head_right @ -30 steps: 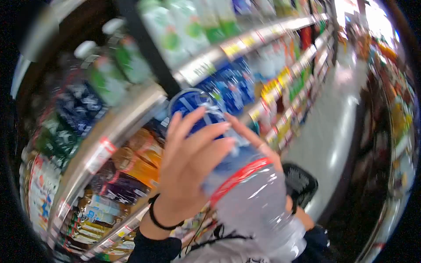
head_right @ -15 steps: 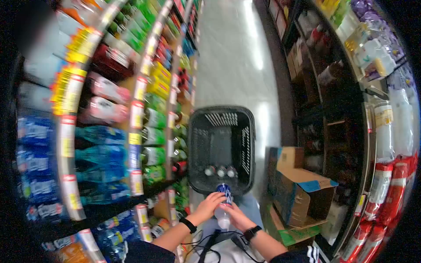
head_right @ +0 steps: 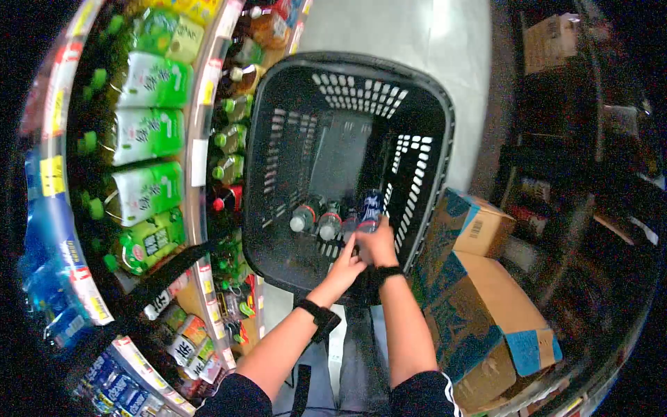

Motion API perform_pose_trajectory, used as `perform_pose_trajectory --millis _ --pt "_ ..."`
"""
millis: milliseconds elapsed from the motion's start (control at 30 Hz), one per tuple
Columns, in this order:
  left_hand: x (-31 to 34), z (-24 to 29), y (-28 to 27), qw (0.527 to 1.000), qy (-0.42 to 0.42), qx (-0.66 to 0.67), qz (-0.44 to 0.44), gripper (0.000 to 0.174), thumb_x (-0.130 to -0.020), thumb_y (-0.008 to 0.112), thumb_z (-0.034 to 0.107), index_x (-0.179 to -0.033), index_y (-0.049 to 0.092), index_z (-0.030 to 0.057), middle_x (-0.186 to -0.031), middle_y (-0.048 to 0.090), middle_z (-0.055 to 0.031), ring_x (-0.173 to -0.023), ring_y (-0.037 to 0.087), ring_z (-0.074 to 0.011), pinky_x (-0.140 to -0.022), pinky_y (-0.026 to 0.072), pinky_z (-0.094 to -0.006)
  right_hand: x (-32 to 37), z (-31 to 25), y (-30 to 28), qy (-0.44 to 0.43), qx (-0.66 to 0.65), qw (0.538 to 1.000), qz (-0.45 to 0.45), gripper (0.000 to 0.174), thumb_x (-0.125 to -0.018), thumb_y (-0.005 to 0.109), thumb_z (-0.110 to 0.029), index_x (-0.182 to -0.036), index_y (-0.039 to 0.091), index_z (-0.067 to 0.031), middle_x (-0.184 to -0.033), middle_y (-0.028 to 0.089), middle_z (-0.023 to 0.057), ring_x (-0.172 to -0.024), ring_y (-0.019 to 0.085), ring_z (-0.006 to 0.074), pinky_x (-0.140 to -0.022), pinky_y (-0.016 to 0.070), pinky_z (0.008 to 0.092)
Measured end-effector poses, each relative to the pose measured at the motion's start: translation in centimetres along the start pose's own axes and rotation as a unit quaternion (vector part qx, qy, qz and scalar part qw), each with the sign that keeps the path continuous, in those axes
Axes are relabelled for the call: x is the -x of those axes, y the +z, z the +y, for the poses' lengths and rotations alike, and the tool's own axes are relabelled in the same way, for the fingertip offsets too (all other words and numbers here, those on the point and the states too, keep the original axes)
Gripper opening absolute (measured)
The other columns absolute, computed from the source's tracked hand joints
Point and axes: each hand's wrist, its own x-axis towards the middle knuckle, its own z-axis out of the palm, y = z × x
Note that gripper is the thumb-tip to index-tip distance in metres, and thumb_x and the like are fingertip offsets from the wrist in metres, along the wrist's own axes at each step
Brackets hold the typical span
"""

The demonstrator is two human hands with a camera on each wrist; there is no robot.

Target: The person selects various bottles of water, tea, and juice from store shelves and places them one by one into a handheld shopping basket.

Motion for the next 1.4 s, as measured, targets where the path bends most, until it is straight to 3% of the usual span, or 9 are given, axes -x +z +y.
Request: perform_pose_trajectory --millis 67,200,333,467,600,867,967,1100,1400 --pt "-2.4 -2.5 -0.3 0.996 0.008 -0.072 0.042 0.065 -0.085 0.047 0.003 -0.141 0.016 0.0113 -0.115 0.052 -0.0122 -0.092 0.052 -0.0131 -0.08 0.0409 -0.0231 -2.4 -0.5 0.8 0.029 0.062 0.998 0.011 0.073 -0.055 0.078 -0.019 -0.117 0.044 0.001 -0.095 0.061 0.0172 -0.086 0.06 0.025 -0.074 0.0484 0.0341" --pt "-3.0 -4.1 -0.1 0.962 0.123 -0.227 0.092 0.053 -0.082 0.05 0.006 -0.132 0.033 0.0022 -0.119 0.05 -0.0165 -0.105 0.051 -0.0229 -0.091 0.0386 -0.0311 -6.3 1.9 2.3 -0.103 0.229 0.967 0.038 0.052 -0.055 0.074 -0.013 -0.104 0.059 -0.0044 -0.098 0.06 0.0197 -0.086 0.059 0.033 -0.078 0.047 0.0368" --pt "-2.4 -3.0 -1.0 0.973 0.084 -0.203 0.068 0.042 -0.08 0.052 0.007 -0.121 0.045 0.0026 -0.117 0.051 -0.0161 -0.108 0.05 -0.0281 -0.092 0.0385 -0.0329 -8.1 4.8 3.1 -0.266 0.227 0.934 0.072 0.035 -0.066 0.064 -0.006 -0.101 0.06 -0.006 -0.092 0.058 0.0213 -0.085 0.056 0.0377 -0.076 0.0455 0.0425" --pt "-2.6 -4.2 -2.0 0.973 0.061 -0.205 0.089 0.036 -0.08 0.051 0.007 -0.115 0.049 0.0033 -0.113 0.053 -0.0152 -0.102 0.052 -0.0259 -0.088 0.0412 -0.0339 -7.5 7.9 4.7 -0.293 0.251 0.918 0.096 0.029 -0.072 0.057 -0.002 -0.101 0.058 -0.0013 -0.096 0.056 0.0241 -0.091 0.053 0.0408 -0.078 0.0438 0.0426" --pt "-3.1 -6.0 -2.8 0.977 0.041 -0.181 0.102 0.034 -0.08 0.051 0.006 -0.114 0.049 0.0027 -0.106 0.057 -0.0159 -0.096 0.056 -0.0256 -0.085 0.0436 -0.0338 -5.7 6.2 4.9 -0.167 0.298 0.94 0.022 0.048 -0.066 0.049 0.011 -0.113 0.053 0.0008 -0.115 0.046 0.0314 -0.105 0.048 0.0424 -0.09 0.0411 0.0409" --pt "-3.2 -6.3 -3.5 0.977 0.027 -0.169 0.13 0.032 -0.079 0.051 0.005 -0.111 0.052 0.0024 -0.102 0.06 -0.0113 -0.088 0.059 -0.0211 -0.08 0.0453 -0.0311 -4.2 5.0 3.2 -0.094 0.316 0.938 -0.105 0.033 -0.071 0.052 0.003 -0.103 0.056 0.003 -0.103 0.055 0.0266 -0.087 0.058 0.0404 -0.077 0.0469 0.0443" --pt "-3.3 -6.4 -3.5 0.979 0.032 -0.152 0.132 0.031 -0.079 0.051 0.004 -0.11 0.052 0.0026 -0.101 0.06 -0.0106 -0.086 0.059 -0.0198 -0.079 0.0455 -0.03 -4.0 6.4 3.9 -0.111 0.265 0.956 -0.065 0.035 -0.072 0.053 0.002 -0.106 0.052 0.0034 -0.099 0.055 0.0267 -0.087 0.057 0.041 -0.076 0.0464 0.0451" --pt "-3.0 -5.8 -3.8 0.977 0.027 -0.166 0.129 0.031 -0.079 0.05 0.004 -0.11 0.052 0.0027 -0.101 0.06 -0.0099 -0.086 0.058 -0.019 -0.078 0.0454 -0.0291 -4.9 8.0 5.2 -0.163 0.352 0.92 -0.058 0.041 -0.072 0.055 0.001 -0.112 0.048 0.0022 -0.101 0.052 0.0281 -0.093 0.054 0.0428 -0.079 0.0457 0.0443" --pt "-1.4 -5.2 -4.6 0.982 0.016 -0.142 0.125 0.027 -0.079 0.049 0.003 -0.106 0.053 0.0001 -0.101 0.06 -0.0104 -0.087 0.058 -0.0199 -0.078 0.0456 -0.0302 -4.3 6.2 4.0 -0.109 0.295 0.943 -0.107 0.055 -0.061 0.066 -0.004 -0.115 0.053 -0.0032 -0.107 0.054 0.025 -0.099 0.054 0.0382 -0.084 0.0453 0.0405"
